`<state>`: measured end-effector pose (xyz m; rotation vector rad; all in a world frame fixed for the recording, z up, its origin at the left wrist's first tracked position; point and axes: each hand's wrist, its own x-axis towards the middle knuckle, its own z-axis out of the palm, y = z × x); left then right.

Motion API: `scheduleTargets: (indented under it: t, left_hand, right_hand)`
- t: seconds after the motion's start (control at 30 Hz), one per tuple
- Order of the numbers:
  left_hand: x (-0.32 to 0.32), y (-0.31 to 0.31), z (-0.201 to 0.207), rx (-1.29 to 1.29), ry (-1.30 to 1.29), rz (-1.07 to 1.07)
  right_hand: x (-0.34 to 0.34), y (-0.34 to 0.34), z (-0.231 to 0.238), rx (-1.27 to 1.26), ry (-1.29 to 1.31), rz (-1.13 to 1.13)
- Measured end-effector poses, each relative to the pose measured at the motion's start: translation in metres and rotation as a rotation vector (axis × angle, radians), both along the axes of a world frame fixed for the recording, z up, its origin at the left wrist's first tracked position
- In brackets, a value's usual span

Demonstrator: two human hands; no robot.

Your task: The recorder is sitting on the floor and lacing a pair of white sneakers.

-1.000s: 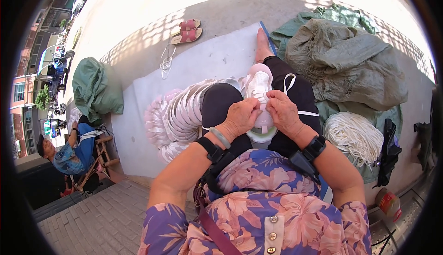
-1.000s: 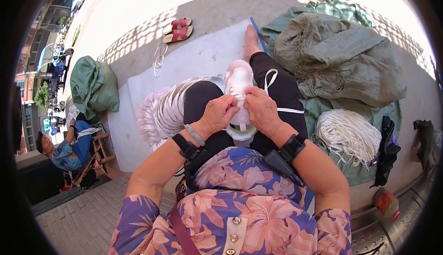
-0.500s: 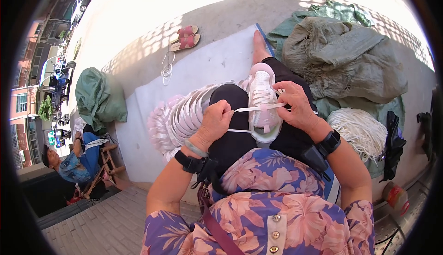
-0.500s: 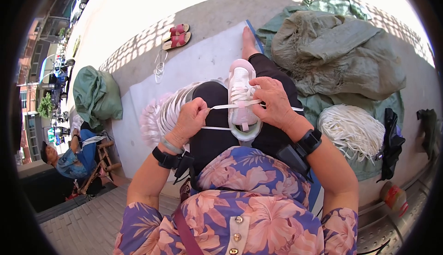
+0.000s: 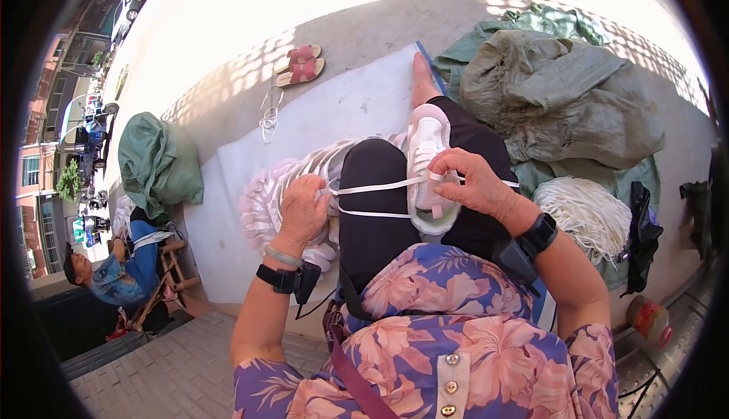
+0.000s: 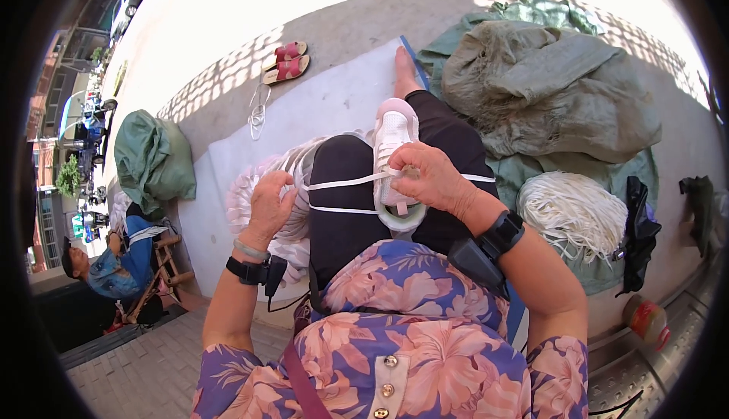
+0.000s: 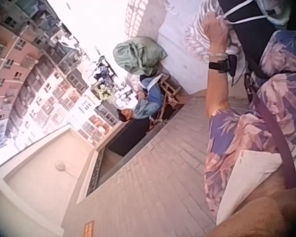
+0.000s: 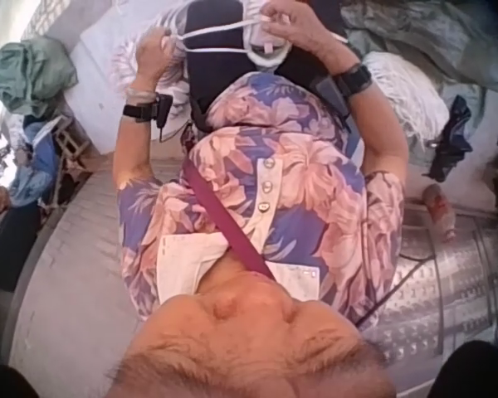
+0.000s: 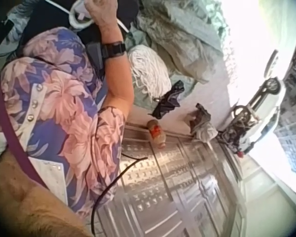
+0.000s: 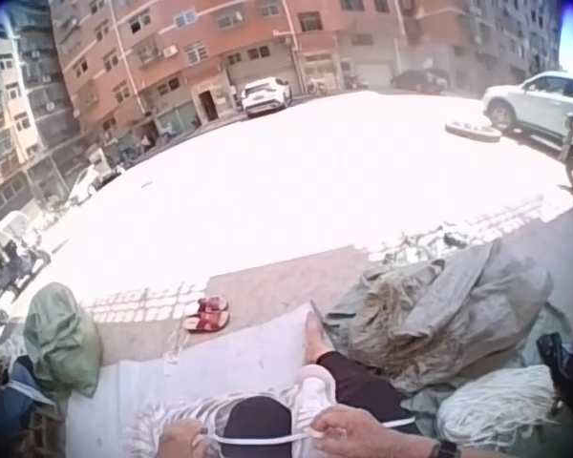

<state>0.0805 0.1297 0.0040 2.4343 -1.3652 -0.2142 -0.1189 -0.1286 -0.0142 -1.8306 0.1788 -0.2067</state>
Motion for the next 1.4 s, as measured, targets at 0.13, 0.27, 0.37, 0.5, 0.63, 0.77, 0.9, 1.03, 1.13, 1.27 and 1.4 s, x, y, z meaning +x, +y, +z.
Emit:
scheduleTargets:
  t: [0.13, 0.27, 0.37, 0.5, 0.63, 0.77, 0.9, 1.03, 1.13, 1.27, 1.4]
  left_hand:
    - [-0.037, -0.072, 0.007, -0.146, -0.031, -0.309]
    - [-0.050, -0.096, -0.010, 0.032, -0.052, -0.383]
    - [-0.050, -0.098, -0.017, 0.085, -0.148, -0.475]
    - [-0.038, -0.090, 0.002, 0.092, -0.329, -0.461]
    - [-0.009, -0.049, 0.009, 0.150, -0.407, -0.306]
    - [0.002, -0.001, 0.000, 0.291, -0.378, -0.230]
    - [-0.011, 0.006, -0.011, 0.217, -0.278, -0.221]
    - [-0.015, 0.001, -0.013, 0.218, -0.240, -0.202]
    - [-0.019, -0.004, -0.013, 0.131, -0.144, -0.135]
    - [-0.019, -0.018, -0.008, 0.104, -0.088, -0.147]
    - [-0.028, -0.044, 0.004, -0.094, -0.063, -0.230]
  right_hand:
    - [-0.011, -0.001, -0.023, -0.076, -0.079, -0.207]
    - [-0.025, 0.001, -0.031, -0.117, 0.121, -0.256]
    - [-0.024, 0.004, -0.027, -0.200, 0.149, -0.217]
    - [-0.027, 0.002, -0.033, -0.234, 0.093, -0.247]
    - [-0.033, 0.002, -0.033, -0.150, 0.106, -0.260]
    - [-0.034, -0.001, -0.032, -0.171, 0.074, -0.225]
    - [-0.038, 0.000, -0.027, -0.284, 0.090, -0.225]
    - [-0.042, 0.003, -0.025, -0.367, 0.034, -0.251]
    - [-0.036, 0.004, -0.020, -0.287, 0.052, -0.229]
    - [-0.026, 0.007, -0.025, -0.286, 0.026, -0.291]
    - [-0.020, 0.009, -0.026, -0.361, 0.104, -0.301]
